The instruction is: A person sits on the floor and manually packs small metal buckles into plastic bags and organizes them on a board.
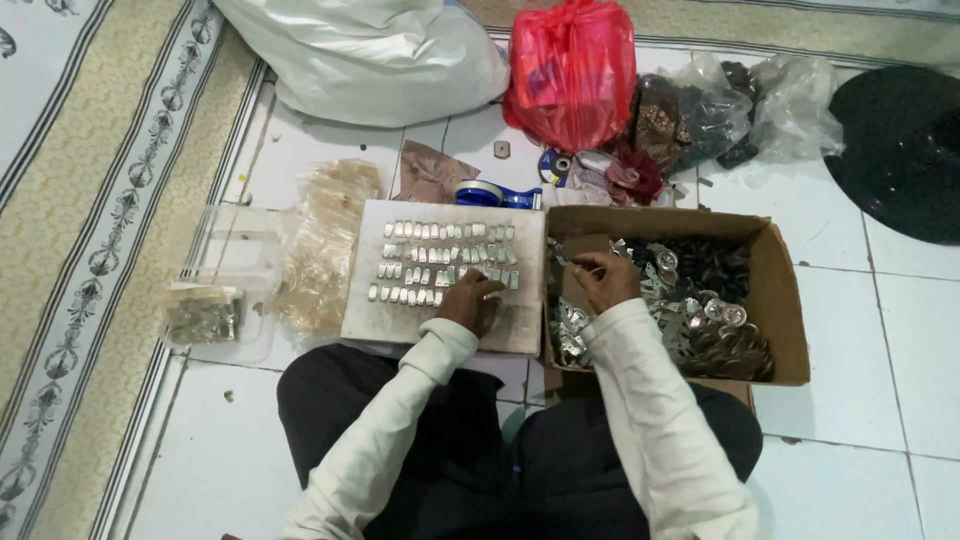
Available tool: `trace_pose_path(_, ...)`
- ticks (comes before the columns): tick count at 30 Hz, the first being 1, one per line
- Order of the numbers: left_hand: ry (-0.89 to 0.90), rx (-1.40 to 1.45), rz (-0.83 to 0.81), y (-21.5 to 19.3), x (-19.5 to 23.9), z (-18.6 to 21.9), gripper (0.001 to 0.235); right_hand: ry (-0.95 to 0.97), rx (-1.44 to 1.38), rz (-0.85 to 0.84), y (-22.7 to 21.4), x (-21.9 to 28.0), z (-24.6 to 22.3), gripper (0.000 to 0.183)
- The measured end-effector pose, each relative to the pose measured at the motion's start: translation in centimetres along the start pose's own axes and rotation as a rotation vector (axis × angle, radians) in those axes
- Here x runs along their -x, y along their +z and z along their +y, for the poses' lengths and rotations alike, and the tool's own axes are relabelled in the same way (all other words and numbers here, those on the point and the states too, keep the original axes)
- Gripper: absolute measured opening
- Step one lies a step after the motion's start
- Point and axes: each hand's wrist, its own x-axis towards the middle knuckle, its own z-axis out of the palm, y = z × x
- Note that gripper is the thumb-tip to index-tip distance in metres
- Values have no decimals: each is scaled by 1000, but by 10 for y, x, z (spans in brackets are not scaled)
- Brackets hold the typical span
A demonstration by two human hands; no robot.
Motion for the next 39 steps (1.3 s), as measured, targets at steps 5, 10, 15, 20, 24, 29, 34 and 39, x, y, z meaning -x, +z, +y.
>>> trace_pose_path(5, 182, -60, -22, 60, -43, 31, 15, 178, 205, -330, -5, 5, 43, 26)
trace_pose_path(10, 135, -87, -243, 87, -85, 76, 27, 238, 529, -556, 45, 12, 59, 19)
trace_pose_path(15, -64, 133, -390, 165, -113, 37, 55, 511, 440, -693, 61, 16, 81, 56)
trace_pose_path(20, -93, 261, -324, 168, -116, 22, 51, 275, 729, -811, 81, 21, 97, 42)
trace_pose_path(24, -160, 506, -272, 149, -116, 19, 38, 0, 1020, -907, 90, 21, 100, 28)
trace_pose_path(29, -520, 1328, -215, 151, -115, 16, 28, 344, 533, -685, 47, 1, 81, 25)
trace_pose_path(34, -228, 1183, -87, 124, -98, 43, 39, 334, 494, -428, 43, -8, 90, 41)
trace_pose_path(39, -280, 1352, 58, 133, -99, 44, 39, 194, 533, -364, 66, -9, 101, 48)
